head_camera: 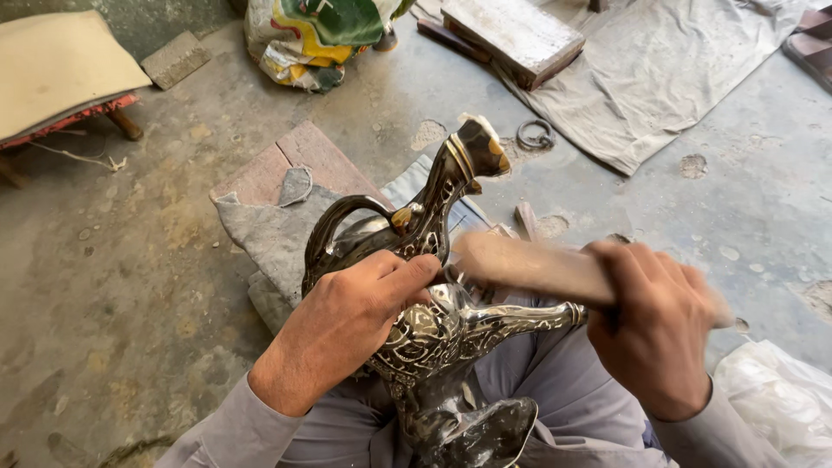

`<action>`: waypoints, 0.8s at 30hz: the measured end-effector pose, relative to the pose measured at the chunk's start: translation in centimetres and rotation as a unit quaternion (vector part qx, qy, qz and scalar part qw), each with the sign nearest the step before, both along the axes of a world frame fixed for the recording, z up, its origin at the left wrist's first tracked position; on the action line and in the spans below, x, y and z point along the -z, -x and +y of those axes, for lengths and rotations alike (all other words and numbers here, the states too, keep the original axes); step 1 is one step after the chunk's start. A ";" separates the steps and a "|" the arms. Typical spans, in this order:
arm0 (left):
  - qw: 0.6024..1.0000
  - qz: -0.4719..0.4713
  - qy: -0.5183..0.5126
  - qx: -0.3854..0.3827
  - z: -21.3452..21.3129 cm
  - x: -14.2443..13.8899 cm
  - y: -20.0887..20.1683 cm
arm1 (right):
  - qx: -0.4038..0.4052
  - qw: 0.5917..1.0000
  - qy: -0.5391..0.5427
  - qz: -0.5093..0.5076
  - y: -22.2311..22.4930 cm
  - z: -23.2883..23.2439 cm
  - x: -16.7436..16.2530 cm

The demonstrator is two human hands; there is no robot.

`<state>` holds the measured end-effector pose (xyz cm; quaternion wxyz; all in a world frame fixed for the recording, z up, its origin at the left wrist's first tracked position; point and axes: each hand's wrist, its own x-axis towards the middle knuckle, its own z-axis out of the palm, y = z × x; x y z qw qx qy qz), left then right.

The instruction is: The person sits cross-legged on the workshop floor holding a brass horse figurine on their lap. They position a small punch against the figurine's engraved surface and strike it with a wooden mallet, repositioning the punch repeatedly to work different areas of the decoration.

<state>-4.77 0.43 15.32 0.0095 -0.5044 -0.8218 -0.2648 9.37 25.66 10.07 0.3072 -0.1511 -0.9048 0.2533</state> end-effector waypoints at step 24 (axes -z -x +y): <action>0.999 0.027 -0.016 -0.007 -1.0 0.2 0.9 | -0.029 0.996 -0.081 0.024 0.9 -0.3 -0.8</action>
